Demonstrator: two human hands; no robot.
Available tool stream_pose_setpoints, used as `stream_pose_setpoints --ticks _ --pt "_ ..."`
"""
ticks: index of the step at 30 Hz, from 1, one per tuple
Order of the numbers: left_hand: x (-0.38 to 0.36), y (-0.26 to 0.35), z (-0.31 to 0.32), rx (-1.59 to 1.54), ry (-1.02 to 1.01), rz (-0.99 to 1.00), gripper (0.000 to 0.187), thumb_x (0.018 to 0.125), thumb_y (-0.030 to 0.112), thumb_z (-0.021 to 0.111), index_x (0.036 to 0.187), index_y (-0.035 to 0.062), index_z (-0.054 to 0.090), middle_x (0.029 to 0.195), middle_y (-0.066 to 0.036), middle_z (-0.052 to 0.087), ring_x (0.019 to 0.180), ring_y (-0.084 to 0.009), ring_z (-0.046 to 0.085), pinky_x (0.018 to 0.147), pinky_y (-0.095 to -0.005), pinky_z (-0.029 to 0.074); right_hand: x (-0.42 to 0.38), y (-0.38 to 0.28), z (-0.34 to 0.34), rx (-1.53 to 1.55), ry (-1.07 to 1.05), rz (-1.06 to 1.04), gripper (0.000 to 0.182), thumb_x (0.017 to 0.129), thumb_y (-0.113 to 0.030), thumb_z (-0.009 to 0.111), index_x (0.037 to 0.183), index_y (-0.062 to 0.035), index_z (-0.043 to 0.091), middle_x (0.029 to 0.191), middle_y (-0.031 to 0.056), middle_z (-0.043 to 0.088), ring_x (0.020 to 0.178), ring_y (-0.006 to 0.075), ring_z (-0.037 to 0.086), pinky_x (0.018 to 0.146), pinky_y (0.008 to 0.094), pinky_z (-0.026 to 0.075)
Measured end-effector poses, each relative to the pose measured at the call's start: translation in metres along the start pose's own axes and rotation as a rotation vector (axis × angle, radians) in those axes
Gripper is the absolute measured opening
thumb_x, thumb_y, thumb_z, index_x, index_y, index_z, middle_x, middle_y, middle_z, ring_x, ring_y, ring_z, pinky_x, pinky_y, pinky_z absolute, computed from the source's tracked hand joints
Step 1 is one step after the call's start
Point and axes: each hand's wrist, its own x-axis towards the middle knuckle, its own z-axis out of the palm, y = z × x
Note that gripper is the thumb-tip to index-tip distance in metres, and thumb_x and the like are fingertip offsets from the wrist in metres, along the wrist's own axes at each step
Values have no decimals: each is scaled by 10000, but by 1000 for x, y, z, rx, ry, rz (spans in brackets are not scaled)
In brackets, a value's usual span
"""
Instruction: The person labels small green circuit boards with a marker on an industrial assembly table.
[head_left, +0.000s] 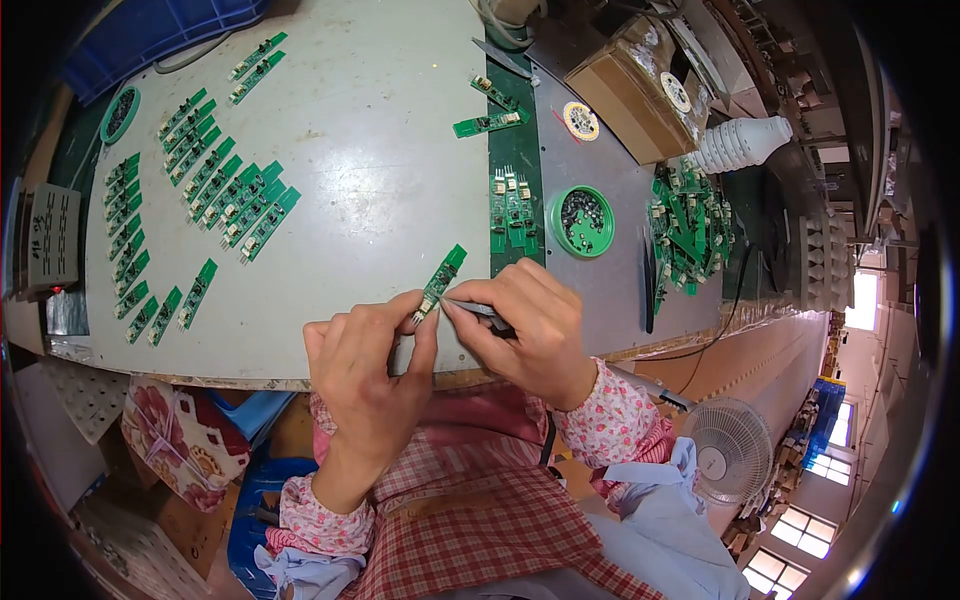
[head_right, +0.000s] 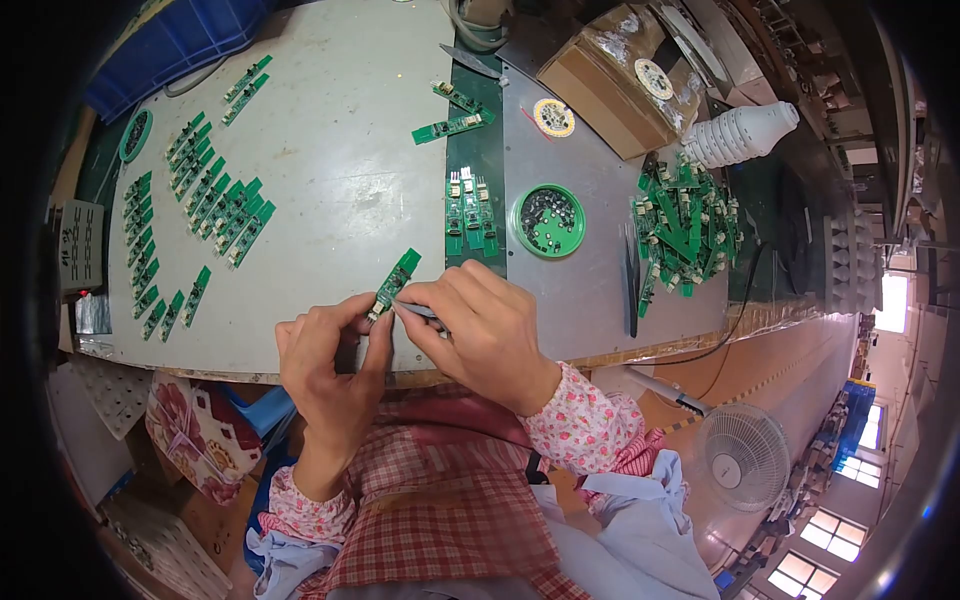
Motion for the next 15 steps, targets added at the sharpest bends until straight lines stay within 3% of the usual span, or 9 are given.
stream_pose_setpoints --ticks 7,10,15 --pt "2 0 -2 -17 -4 -3 294 773 55 849 1037 134 747 791 38 640 707 -150 585 719 -337 344 -2 1 -1 137 64 153 146 795 -21 846 908 -44 756 749 67 665 633 225 590 579 349 458" --pt "3 1 -3 -23 -25 -16 298 770 53 846 1039 132 746 791 37 634 705 -150 584 714 -336 344 -1 1 -1 120 78 139 146 823 -61 832 927 -74 730 775 50 675 663 226 612 580 349 477" --pt "4 -1 -4 -22 -37 -4 303 764 51 843 1039 133 745 788 38 628 700 -149 580 707 -337 343 0 -4 0 39 37 87 147 795 -12 841 909 -47 755 739 62 668 636 225 591 574 343 453"
